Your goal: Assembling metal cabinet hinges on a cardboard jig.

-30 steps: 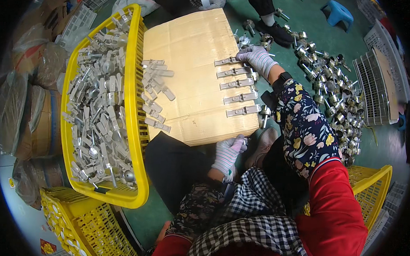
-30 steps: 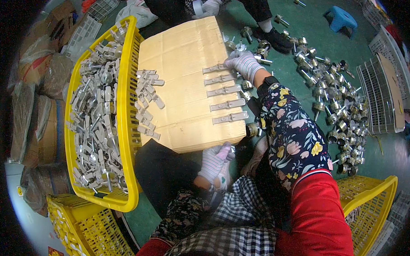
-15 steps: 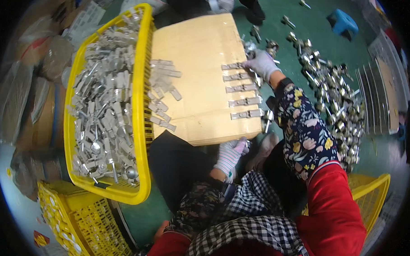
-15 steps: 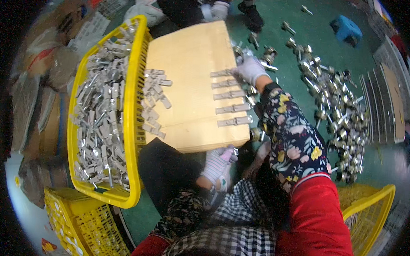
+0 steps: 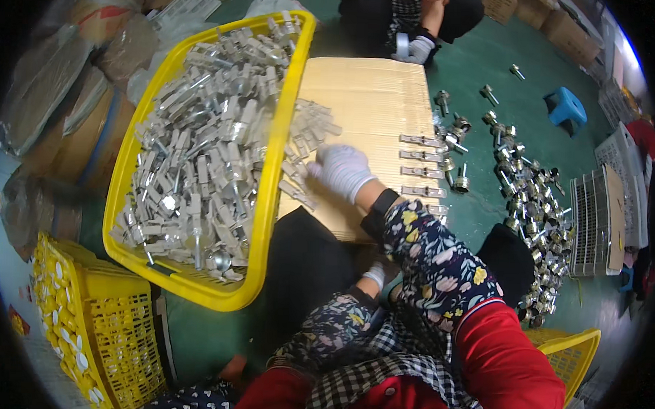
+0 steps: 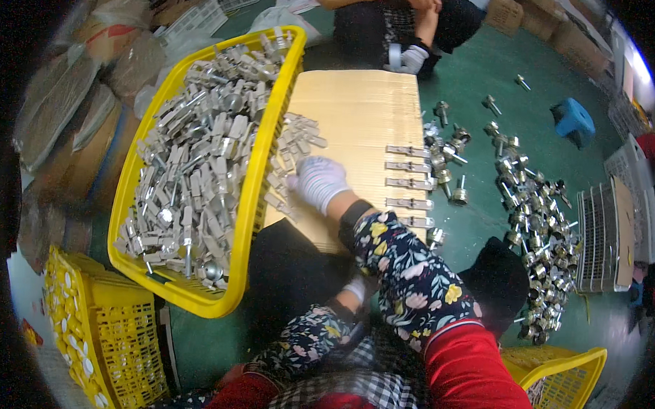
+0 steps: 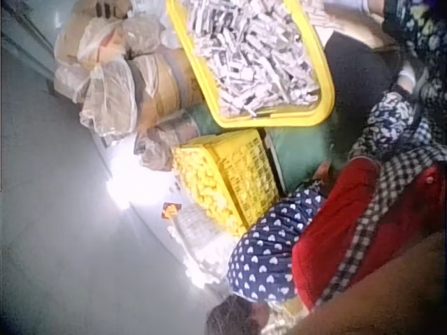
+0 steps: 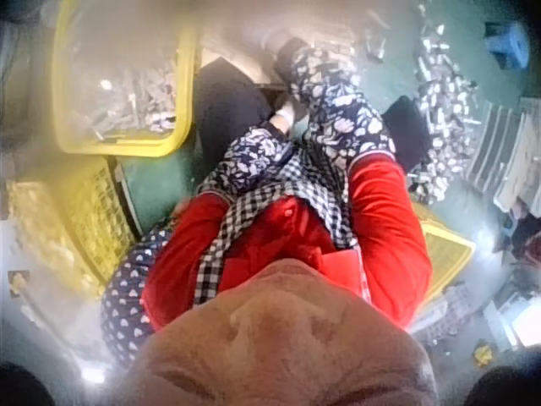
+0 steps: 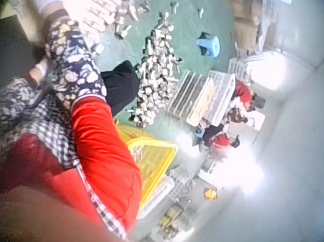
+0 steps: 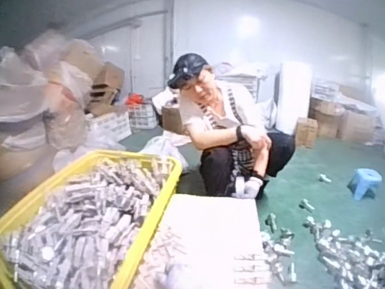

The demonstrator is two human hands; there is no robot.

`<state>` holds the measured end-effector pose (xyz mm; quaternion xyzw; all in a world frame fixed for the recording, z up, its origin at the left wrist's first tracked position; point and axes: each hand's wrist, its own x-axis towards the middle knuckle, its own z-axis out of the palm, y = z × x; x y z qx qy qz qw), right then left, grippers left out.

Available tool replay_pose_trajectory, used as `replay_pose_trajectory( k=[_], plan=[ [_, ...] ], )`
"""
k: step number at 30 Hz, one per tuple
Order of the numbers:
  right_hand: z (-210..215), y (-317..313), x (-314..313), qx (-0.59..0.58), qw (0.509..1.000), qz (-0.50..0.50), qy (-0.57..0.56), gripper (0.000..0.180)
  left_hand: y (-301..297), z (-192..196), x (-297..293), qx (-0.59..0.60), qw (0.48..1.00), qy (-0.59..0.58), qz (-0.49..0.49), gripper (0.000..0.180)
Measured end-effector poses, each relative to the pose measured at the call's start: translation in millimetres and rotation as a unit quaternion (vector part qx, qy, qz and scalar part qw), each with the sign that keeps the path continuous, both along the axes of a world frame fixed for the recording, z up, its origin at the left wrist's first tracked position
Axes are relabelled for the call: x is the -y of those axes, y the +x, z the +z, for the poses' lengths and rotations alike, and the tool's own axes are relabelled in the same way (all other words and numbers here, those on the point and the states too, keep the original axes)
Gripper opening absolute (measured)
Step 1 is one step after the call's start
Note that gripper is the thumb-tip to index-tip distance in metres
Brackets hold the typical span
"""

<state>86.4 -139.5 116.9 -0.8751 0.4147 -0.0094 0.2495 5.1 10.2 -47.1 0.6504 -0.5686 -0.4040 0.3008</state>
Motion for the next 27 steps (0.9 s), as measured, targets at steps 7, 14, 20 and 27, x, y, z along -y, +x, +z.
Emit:
replay_pose_trajectory(
  k=[7,14,20,27],
  plan=[
    [-58,53,-34,0.075,0.985,0.119,-0.101,0.026,2,-34,-55,-0.147,0.989,-0.029,0.01,0.05],
    [-39,44,-10,-0.024,0.986,0.103,-0.126,0.024,0,-48,-27,-0.281,0.958,-0.052,0.035,0.05],
    [-47,39,-23,-0.025,0.984,0.074,-0.16,0.022,8,-68,-43,-0.358,0.932,-0.055,0.001,0.05],
    [-40,21,-30,-0.077,0.987,0.092,-0.103,0.018,4,-90,-43,-0.404,0.912,-0.033,-0.056,0.05]
  ],
)
